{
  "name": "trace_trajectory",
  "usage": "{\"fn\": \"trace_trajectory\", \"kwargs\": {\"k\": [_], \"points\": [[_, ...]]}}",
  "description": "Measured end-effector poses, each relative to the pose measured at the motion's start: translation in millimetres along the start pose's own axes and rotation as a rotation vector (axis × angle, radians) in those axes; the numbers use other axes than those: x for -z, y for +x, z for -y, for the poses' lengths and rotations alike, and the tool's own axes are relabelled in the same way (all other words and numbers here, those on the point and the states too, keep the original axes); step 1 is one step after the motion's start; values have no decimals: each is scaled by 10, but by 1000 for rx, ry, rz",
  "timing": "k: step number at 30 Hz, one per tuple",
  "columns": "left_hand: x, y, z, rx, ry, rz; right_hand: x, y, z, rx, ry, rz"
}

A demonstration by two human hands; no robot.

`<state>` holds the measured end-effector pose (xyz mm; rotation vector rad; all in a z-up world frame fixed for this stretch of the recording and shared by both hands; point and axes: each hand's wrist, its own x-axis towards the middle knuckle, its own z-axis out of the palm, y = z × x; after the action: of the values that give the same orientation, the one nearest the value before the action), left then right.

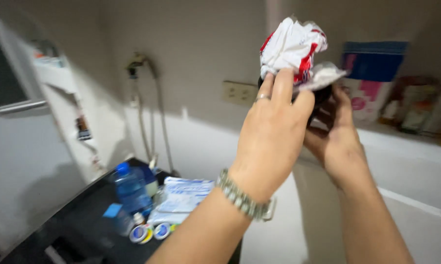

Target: Organize medicine and toiletries from a wall shelf onto a washing machine, wipe the shelf clean, and then put the items back into a container.

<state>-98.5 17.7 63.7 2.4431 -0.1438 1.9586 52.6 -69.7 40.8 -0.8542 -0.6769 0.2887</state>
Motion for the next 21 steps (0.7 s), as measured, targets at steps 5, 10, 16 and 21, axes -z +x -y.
{"fn": "trace_trajectory", "kwargs": {"k": [5,10,16,21], "points": [[749,-559,91,63,53,23,-365,-608,-682,120,-473,77],[1325,-1360,298,155,125,146,-632,-1123,-1767,177,-497,286],[1785,-2461,553,374,246,325,-966,-1904,-2870,-21,-485,408],[1914,-3145,758,574,210,420,-1043,-2280,-3439,-34,-734,425]]}}
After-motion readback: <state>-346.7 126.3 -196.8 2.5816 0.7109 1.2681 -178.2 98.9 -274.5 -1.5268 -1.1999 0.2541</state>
